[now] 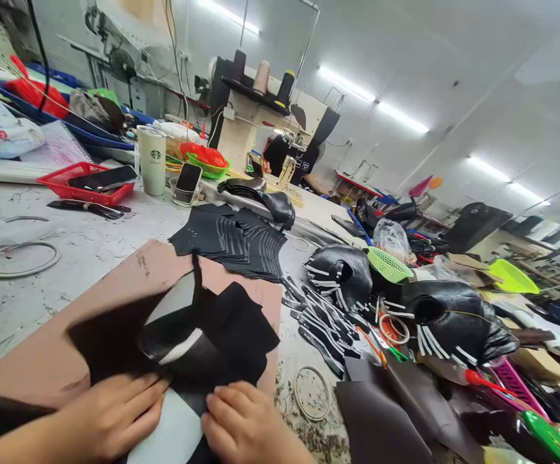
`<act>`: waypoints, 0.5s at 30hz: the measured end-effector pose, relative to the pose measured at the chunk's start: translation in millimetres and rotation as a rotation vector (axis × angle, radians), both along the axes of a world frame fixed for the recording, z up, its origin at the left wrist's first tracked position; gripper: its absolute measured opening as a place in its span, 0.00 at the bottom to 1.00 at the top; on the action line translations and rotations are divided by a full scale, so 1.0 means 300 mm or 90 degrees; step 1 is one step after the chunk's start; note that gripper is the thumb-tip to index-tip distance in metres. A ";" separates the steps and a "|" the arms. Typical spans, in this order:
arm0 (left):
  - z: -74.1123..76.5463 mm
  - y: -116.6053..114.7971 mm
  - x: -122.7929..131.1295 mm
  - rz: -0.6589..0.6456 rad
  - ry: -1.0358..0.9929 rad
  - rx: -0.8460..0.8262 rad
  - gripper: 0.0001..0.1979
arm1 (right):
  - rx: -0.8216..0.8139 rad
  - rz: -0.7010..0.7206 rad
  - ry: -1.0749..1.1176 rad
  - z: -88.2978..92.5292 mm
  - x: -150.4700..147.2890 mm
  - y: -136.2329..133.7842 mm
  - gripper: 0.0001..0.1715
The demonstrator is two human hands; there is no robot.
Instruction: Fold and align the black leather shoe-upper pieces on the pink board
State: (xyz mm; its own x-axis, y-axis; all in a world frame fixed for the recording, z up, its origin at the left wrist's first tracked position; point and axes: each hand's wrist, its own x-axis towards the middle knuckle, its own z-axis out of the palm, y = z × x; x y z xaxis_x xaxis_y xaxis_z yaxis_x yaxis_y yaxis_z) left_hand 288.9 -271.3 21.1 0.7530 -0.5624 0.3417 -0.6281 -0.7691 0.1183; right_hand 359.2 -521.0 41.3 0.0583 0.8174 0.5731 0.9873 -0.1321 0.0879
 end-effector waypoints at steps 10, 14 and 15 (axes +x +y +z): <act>-0.023 0.021 -0.096 0.000 0.337 0.089 0.51 | 0.100 -0.124 0.143 0.096 0.026 0.119 0.13; -0.035 0.021 -0.090 -0.016 0.381 0.063 0.49 | 0.029 -0.391 0.465 0.144 0.232 0.260 0.14; -0.040 0.026 -0.090 -0.037 0.383 0.053 0.49 | 0.008 -0.401 0.529 0.149 0.283 0.289 0.17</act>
State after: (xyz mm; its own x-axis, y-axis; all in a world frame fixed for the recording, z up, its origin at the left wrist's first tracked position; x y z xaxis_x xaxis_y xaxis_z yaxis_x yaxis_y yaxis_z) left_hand 262.0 -263.5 9.0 0.7682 -0.6144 -0.1801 -0.5107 -0.7576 0.4065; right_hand 444.2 -434.4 86.0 0.8519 0.4968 0.1658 0.4887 -0.6402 -0.5927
